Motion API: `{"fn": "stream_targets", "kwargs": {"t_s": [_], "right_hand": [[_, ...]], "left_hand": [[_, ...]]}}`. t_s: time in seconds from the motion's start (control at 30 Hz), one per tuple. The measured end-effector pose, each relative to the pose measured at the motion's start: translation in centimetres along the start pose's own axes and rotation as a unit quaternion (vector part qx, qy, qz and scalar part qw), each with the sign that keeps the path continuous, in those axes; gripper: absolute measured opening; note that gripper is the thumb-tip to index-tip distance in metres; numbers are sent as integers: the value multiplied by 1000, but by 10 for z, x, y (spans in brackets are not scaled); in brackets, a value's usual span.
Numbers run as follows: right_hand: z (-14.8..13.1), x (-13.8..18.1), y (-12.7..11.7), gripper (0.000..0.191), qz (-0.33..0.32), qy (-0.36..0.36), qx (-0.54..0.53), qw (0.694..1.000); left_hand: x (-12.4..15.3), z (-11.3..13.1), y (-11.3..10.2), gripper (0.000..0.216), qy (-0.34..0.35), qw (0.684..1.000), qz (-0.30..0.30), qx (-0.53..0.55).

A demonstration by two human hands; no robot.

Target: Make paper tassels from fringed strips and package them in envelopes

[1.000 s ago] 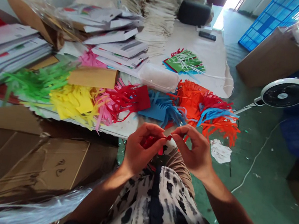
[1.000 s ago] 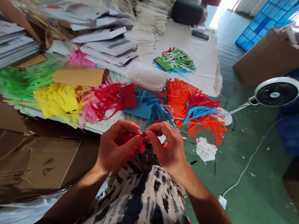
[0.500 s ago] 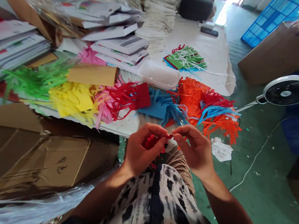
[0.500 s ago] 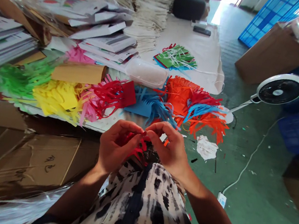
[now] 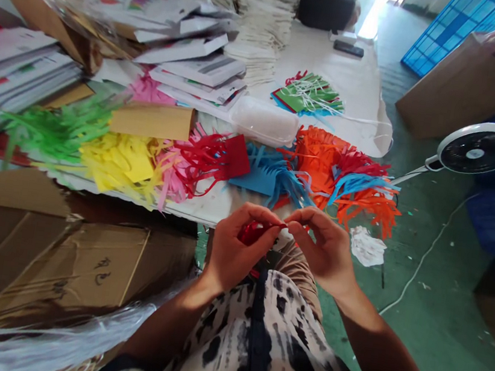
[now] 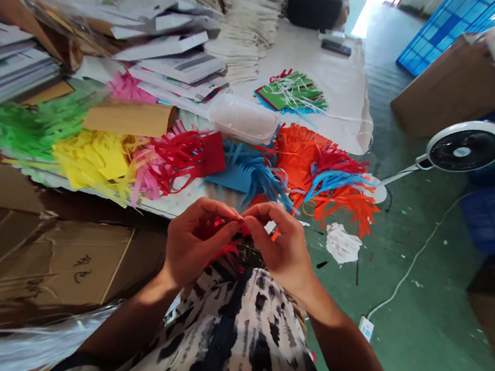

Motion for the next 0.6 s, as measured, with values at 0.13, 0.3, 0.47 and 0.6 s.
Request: {"fn": "stream_targets", "kwargs": {"t_s": [0.13, 0.3, 0.47, 0.6], "right_hand": [[-2, 2, -2, 14, 13, -7, 23, 1000], [-15, 2, 0, 7, 32, -47, 99, 993], [-24, 3, 2, 10, 60, -99, 147, 982], [-15, 2, 0, 12, 57, -69, 137, 986]], "left_hand": [[-1, 1, -1, 10, 12, 1000, -5, -12], [-1, -1, 1, 13, 13, 1000, 0, 15], [-1, -7, 5, 18, -3, 998, 13, 64], [-3, -7, 6, 19, -9, 998, -18, 65]]}}
Point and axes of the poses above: each hand's wrist, its own x-axis away from the middle knuckle, its own y-axis out of the palm, z = x × y, the point moved 7 cm from there along -x, towards the middle knuckle, and after that the axes turned 10 degrees about -z, right-handed, at the moved point
